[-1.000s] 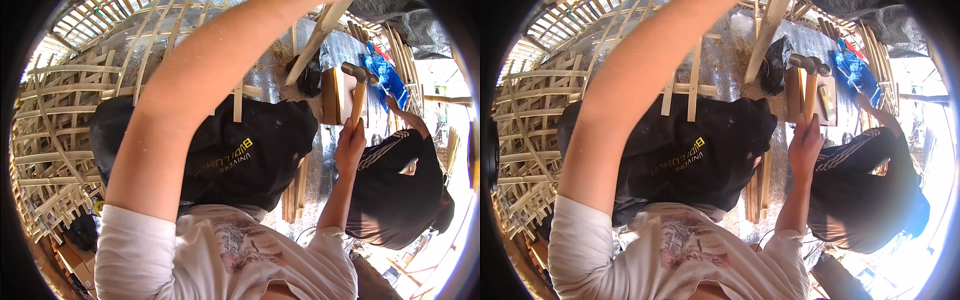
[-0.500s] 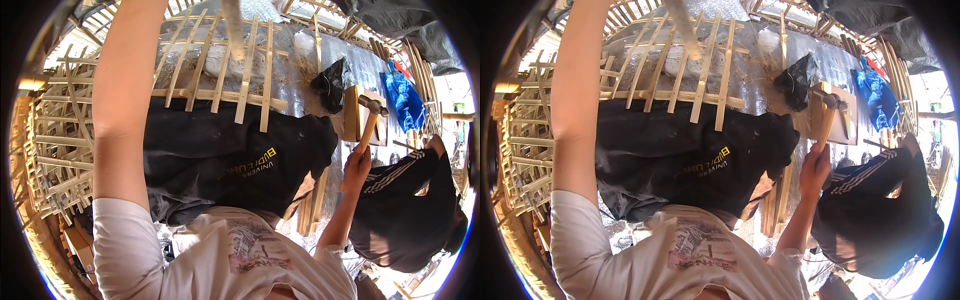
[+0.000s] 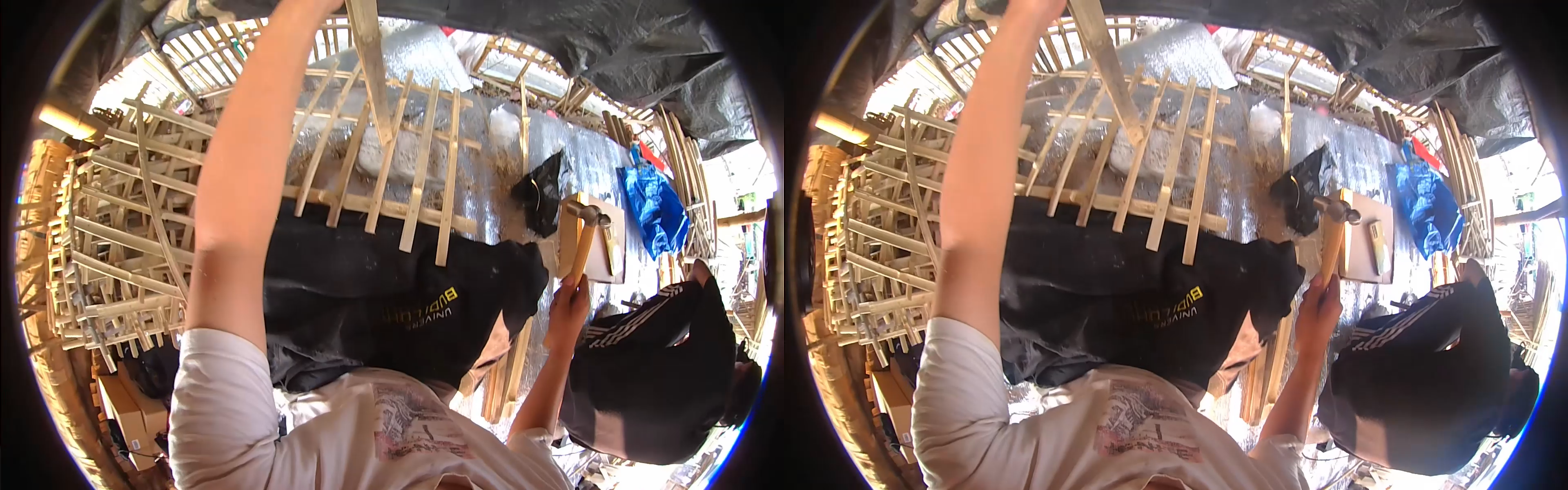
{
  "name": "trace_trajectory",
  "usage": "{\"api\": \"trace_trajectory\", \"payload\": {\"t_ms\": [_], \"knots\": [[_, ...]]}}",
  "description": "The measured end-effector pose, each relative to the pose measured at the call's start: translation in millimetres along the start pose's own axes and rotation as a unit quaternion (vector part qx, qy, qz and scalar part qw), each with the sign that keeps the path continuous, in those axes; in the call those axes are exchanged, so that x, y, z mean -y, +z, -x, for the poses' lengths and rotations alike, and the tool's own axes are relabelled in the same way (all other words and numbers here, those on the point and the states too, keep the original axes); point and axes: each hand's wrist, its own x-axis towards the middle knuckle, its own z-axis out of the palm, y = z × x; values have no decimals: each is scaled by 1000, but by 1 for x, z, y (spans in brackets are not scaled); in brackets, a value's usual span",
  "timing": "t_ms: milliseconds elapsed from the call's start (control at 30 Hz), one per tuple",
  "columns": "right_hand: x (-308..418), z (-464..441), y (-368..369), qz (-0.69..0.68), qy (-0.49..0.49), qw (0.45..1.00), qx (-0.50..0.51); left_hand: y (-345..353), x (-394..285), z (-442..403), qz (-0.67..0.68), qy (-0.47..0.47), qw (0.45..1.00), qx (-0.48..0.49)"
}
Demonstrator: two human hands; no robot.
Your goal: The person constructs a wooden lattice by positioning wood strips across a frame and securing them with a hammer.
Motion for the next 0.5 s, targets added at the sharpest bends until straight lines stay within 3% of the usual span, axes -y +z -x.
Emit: {"api": "trace_trajectory", "payload": {"t_ms": [100, 200, 300, 400, 500], "knots": [[-4, -8, 8, 32, -46, 998, -4, 4, 5, 3, -42, -11, 999, -18], [15, -8, 18, 14, -50, 999, 12, 9, -11, 5, -83, -89, 992, -25], [36, -15, 33, 12, -67, 997, 46, 3, -3, 1, -9, -21, 1000, 21], [68, -23, 49, 47, -129, 988, 72, 9, -7, 6, -98, -35, 992, -73], [94, -33, 65, 67, -212, 971, 84, 17, 1, 3, -193, 53, 975, -100]]}}
